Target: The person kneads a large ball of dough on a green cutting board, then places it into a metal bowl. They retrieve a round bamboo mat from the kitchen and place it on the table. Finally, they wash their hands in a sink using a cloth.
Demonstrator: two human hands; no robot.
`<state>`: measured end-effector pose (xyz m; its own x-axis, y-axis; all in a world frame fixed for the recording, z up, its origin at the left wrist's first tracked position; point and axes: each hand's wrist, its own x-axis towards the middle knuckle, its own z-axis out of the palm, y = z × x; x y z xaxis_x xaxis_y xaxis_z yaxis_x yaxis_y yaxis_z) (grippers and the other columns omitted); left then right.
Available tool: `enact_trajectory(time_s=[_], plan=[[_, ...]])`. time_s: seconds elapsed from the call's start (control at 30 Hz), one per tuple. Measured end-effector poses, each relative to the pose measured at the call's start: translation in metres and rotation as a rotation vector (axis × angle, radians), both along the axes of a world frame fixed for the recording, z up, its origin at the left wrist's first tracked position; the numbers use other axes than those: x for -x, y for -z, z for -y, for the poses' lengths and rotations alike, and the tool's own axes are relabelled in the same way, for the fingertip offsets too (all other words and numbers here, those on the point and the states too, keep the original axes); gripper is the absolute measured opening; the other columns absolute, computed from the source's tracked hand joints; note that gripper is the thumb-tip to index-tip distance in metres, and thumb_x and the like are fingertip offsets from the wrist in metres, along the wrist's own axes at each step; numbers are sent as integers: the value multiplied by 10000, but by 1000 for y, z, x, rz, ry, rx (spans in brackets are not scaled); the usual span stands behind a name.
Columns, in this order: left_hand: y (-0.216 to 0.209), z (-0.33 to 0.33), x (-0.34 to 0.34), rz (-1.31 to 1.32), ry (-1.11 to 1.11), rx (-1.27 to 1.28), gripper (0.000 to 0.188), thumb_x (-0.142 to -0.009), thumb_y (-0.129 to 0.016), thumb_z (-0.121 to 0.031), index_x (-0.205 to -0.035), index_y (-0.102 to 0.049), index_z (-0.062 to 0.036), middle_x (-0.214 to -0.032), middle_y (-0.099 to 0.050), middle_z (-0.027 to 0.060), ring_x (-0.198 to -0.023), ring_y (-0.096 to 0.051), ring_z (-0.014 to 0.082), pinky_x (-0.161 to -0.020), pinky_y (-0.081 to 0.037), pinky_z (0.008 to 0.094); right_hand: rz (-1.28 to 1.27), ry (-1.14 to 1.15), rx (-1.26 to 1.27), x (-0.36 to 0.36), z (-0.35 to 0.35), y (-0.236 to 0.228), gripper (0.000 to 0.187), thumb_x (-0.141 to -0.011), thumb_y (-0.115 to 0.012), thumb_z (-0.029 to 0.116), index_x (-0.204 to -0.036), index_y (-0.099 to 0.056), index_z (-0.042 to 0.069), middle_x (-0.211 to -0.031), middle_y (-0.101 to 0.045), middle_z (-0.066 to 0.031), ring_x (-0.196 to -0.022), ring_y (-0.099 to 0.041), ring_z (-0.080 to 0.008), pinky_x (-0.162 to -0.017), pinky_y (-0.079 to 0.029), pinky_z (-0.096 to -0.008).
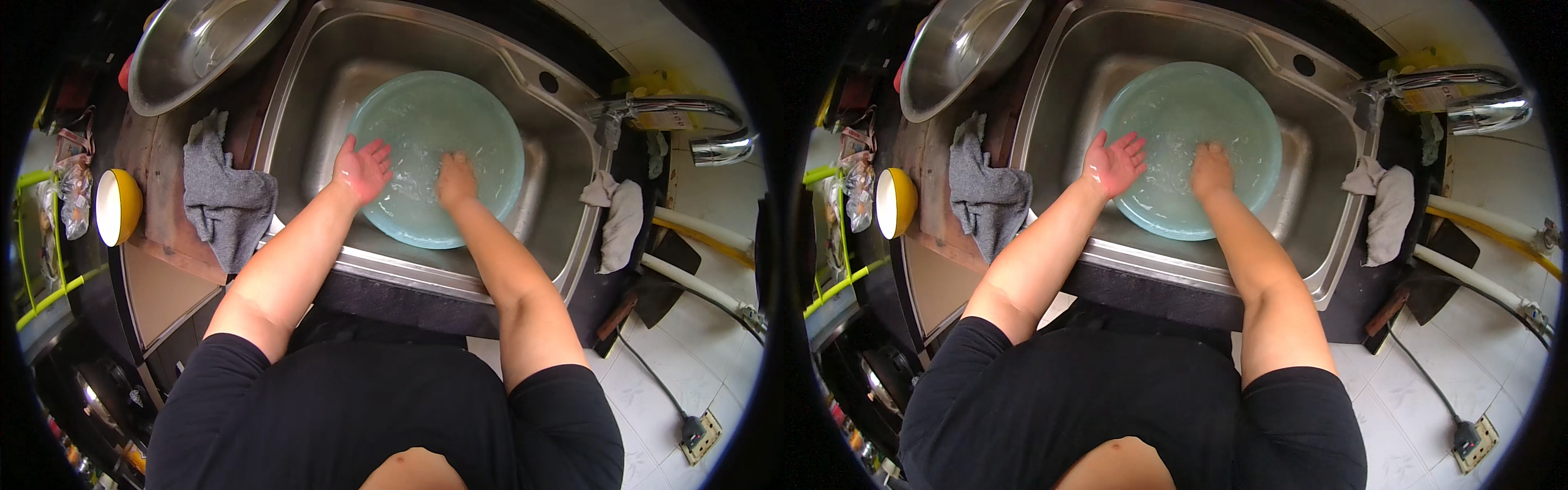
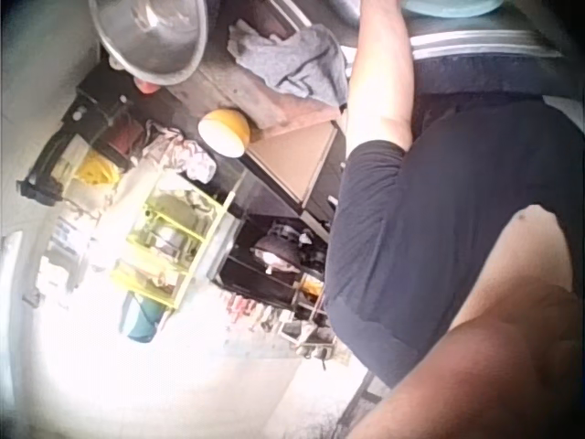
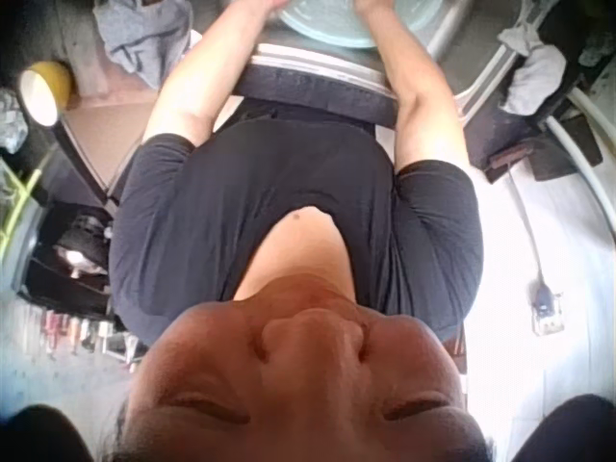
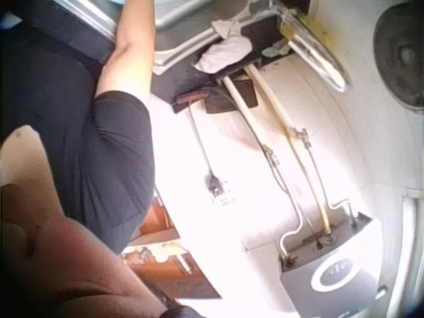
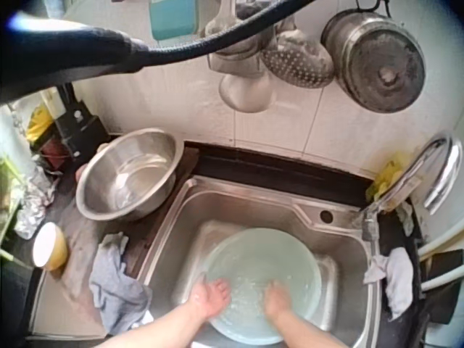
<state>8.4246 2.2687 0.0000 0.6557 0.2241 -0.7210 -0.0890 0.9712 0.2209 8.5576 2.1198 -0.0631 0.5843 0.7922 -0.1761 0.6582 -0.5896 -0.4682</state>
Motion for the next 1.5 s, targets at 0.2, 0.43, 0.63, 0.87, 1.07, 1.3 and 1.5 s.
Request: enact_trajectory(time_s=[0.2, 0.43, 0.63, 0.87, 1.07, 1.3, 1.5], plan=[[16, 0, 10, 91, -61, 67, 705, -880, -187, -544, -1364, -153, -33, -1422, -147, 168, -1308, -124, 310, -1054, -95, 442, -414, -52, -544, 86, -40, -102, 364, -755, -626, 177, -1097, -546, 82, -1022, -537, -131, -1005, -495, -270, -867, -399, -330], [5, 0, 3, 52, -172, 114, 652, -900, -156, -494, -1311, -274, -2, -1330, -349, 189, -1200, -344, 347, -1016, -235, 465, 43, -63, -587, 89, -55, -79, 231, -705, -649, 112, -935, -618, 117, -821, -535, -91, -734, -547, -269, -611, -456, -339], [12, 1, -1, 87, -83, 63, 598, -907, -204, -435, -1287, -300, 16, -1302, -392, 183, -1181, -375, 334, -1015, -248, 445, -16, -265, -747, 117, -51, -116, 183, -716, -626, 98, -896, -599, 76, -834, -548, -116, -763, -552, -297, -644, -454, -352], [-4, 4, -2, 403, 45, 229, 570, -914, -264, -343, -1336, -192, 34, -1409, -207, 162, -1297, -192, 297, -1063, -141, 405, 56, 152, -397, 34, -48, -52, 214, -773, -574, 211, -970, -590, 130, -919, -563, -127, -845, -551, -318, -714, -463, -391], [-5, 1, -1, 343, 130, 115, 628, -903, -258, -409, -1357, -155, 13, -1433, -152, 148, -1323, -123, 290, -1067, -106, 402, 77, 252, -120, 2, 7, 3, 271, -777, -572, 202, -1011, -562, 66, -939, -558, -177, -881, -550, -338, -762, -454, -386], [4, 8, -2, 116, 104, 254, 515, -905, -278, -418, -1226, -398, -34, -1277, -418, 122, -1219, -341, 252, -1021, -243, 378, -22, -42, -756, 86, -41, -95, 249, -750, -614, 192, -972, -581, 83, -964, -535, -140, -903, -534, -310, -777, -446, -365], [5, 10, -1, 195, 193, 165, 290, -898, -367, -289, -1046, -522, -93, -1064, -559, 68, -979, -532, 208, -866, -421, 365, -120, 336, -509, 67, -76, -79, 149, -733, -624, 236, -791, -630, 99, -872, -535, -87, -826, -539, -280, -716, -441, -406]])
